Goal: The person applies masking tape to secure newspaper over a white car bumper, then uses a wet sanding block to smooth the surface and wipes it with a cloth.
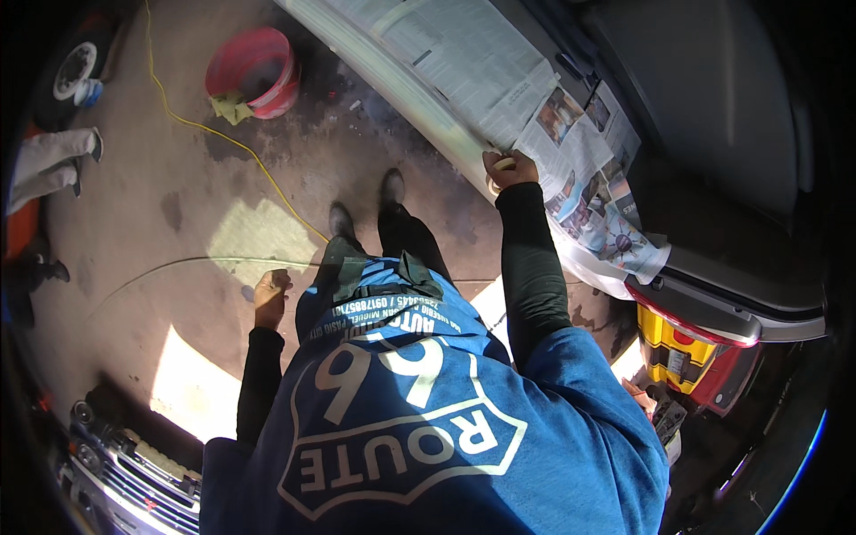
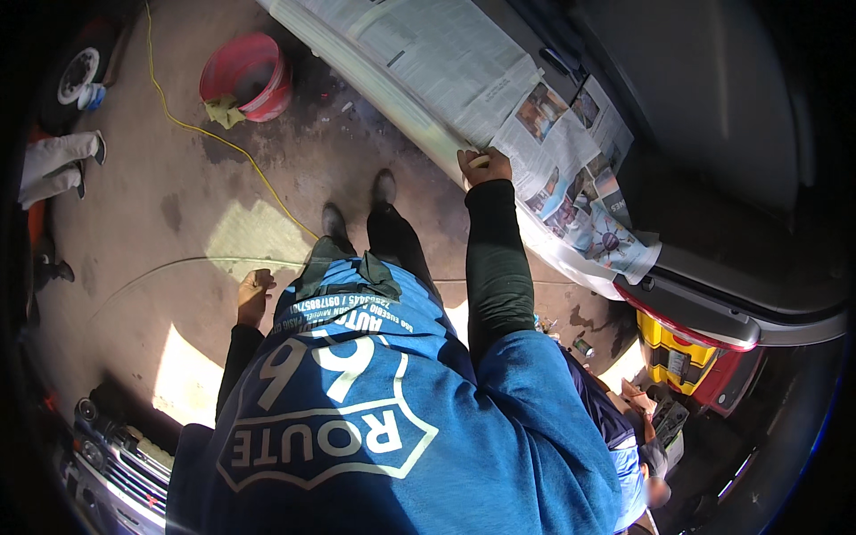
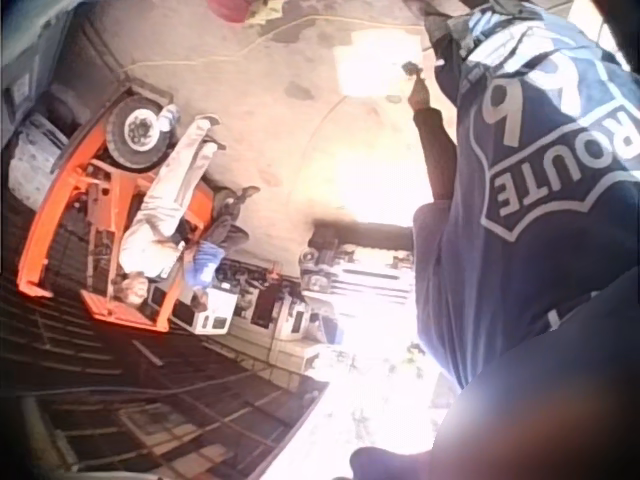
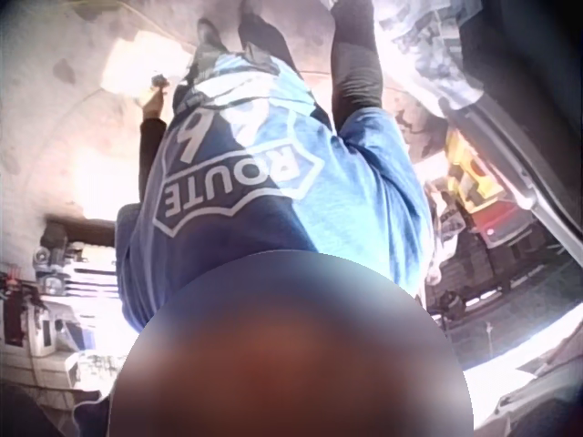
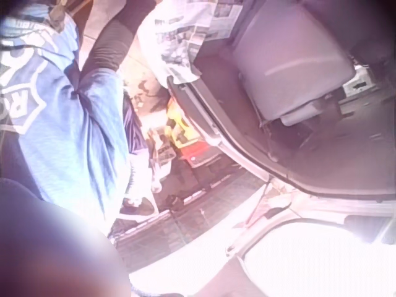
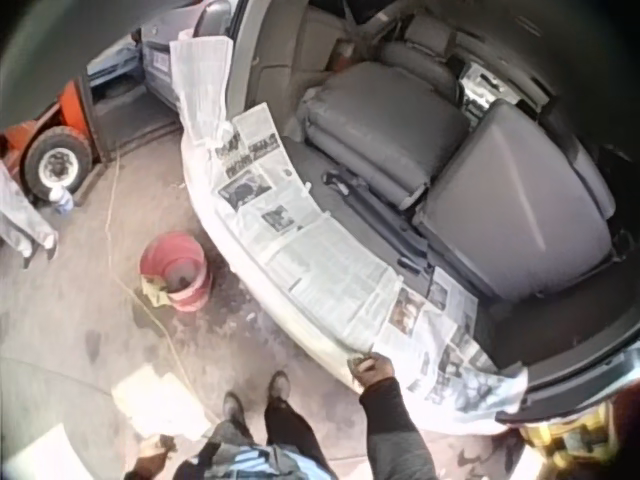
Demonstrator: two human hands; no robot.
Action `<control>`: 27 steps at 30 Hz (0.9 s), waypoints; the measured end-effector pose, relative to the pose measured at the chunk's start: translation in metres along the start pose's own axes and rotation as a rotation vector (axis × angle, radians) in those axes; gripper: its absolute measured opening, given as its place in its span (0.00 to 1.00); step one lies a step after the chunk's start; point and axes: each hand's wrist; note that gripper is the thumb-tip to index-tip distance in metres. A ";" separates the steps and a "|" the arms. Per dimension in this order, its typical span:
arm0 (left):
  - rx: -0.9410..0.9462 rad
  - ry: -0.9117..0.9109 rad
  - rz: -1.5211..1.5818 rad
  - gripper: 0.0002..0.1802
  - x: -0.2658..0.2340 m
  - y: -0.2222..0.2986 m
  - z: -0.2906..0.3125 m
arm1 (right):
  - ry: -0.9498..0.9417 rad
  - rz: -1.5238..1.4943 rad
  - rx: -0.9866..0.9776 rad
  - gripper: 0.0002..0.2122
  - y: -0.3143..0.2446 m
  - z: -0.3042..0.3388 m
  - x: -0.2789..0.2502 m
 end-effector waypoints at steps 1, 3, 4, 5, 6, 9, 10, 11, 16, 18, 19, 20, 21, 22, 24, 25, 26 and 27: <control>-0.005 -0.039 0.059 0.10 0.002 -0.004 0.004 | -0.028 0.022 -0.001 0.13 -0.006 0.009 -0.003; 0.046 -0.037 0.039 0.10 0.004 0.001 0.006 | -0.139 0.124 -0.114 0.13 -0.004 0.032 -0.010; 0.063 -0.063 0.069 0.10 0.005 0.009 0.006 | -0.244 0.213 -0.198 0.14 -0.001 0.048 -0.019; 0.085 -0.055 0.042 0.11 0.008 0.022 0.005 | -0.233 0.385 -0.355 0.14 0.006 0.066 -0.030; 0.103 -0.067 0.030 0.12 0.013 0.041 0.003 | -0.247 0.554 -0.519 0.13 0.015 0.084 -0.044; 0.206 -0.230 0.030 0.11 0.038 0.113 0.011 | -0.335 1.084 -0.612 0.14 0.051 0.135 -0.089; 0.226 -0.355 0.101 0.11 0.059 0.141 0.018 | -0.425 1.194 -0.602 0.14 0.066 0.149 -0.103; 0.241 -0.504 0.228 0.10 0.080 0.168 0.028 | -0.413 1.428 -0.583 0.16 0.076 0.162 -0.110; 0.453 -0.745 0.315 0.23 0.155 0.249 0.081 | -0.739 1.773 -0.606 0.18 0.123 0.198 -0.116; 0.538 -0.537 0.099 0.18 0.164 0.257 0.086 | -0.623 1.852 -0.742 0.19 0.132 0.202 -0.113; 0.585 -0.519 0.064 0.17 0.165 0.256 0.087 | -0.586 1.882 -0.763 0.19 0.136 0.203 -0.113; 0.609 -0.505 0.016 0.16 0.165 0.254 0.086 | -0.549 1.912 -0.781 0.20 0.138 0.204 -0.114; 0.613 -0.479 -0.062 0.15 0.164 0.251 0.086 | -0.612 1.871 -0.873 0.20 0.141 0.203 -0.116; 0.578 -0.500 0.001 0.14 0.164 0.248 0.087 | -0.609 1.843 -0.863 0.20 0.142 0.202 -0.117; 0.480 -0.532 0.082 0.12 0.164 0.243 0.088 | -0.565 1.812 -0.850 0.21 0.146 0.200 -0.122; 0.505 -0.523 0.036 0.11 0.165 0.242 0.088 | -0.563 1.813 -0.930 0.21 0.148 0.199 -0.124; 0.549 -0.499 0.039 0.10 0.165 0.241 0.090 | -0.581 1.776 -0.935 0.20 0.150 0.198 -0.125; 0.590 -0.473 0.041 0.10 0.165 0.240 0.091 | -0.601 1.741 -0.937 0.19 0.151 0.198 -0.126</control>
Point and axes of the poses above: each hand's wrist, its own z-axis away from the middle knuckle, its own x-axis out of the palm, y = z × x, and after that the axes turned 12 degrees about y, right-handed
